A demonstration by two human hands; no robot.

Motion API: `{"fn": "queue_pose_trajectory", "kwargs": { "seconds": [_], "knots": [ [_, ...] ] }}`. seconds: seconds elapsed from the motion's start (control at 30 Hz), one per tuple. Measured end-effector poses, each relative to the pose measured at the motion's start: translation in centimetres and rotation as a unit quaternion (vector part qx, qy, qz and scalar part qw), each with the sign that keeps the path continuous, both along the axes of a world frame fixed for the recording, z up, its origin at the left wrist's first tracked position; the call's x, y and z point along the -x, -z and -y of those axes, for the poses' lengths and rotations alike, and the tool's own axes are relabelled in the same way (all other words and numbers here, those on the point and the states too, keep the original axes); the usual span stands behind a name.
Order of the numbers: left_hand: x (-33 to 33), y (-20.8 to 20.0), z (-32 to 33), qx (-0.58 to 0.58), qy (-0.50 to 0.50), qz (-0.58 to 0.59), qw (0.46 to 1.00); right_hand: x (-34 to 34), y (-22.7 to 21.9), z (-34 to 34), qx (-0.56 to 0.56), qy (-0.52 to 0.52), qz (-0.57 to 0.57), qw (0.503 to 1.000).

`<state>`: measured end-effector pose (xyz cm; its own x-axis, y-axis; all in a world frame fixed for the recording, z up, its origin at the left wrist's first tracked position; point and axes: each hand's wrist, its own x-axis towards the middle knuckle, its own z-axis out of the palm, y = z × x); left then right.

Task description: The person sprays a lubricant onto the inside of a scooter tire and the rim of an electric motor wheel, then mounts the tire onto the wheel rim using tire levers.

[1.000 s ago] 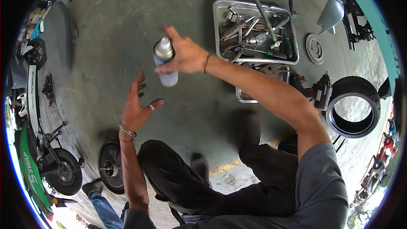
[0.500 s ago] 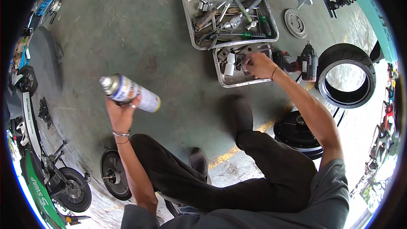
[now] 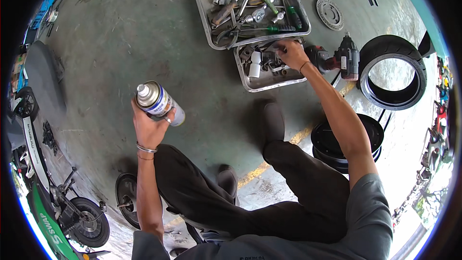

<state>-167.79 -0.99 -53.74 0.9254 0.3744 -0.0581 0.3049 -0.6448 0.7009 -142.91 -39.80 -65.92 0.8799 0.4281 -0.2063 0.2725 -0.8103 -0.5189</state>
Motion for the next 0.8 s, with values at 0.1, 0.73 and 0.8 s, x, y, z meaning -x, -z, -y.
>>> {"fn": "queue_pose_trajectory", "kwargs": {
  "seconds": [0.1,0.73,0.8],
  "knots": [
    [0.4,0.4,-4.4,0.083,-0.185,0.156,0.967,1.9,-1.0,-3.0,0.066,-0.080,-0.040,0.994],
    [8.1,2.5,-8.1,-0.005,-0.051,-0.055,0.997,4.9,-3.7,-13.6,-0.060,-0.259,0.044,0.963],
    [8.8,3.4,-8.1,0.004,-0.047,-0.064,0.997,7.4,-2.0,-17.7,-0.096,-0.290,-0.006,0.952]
  ]
}}
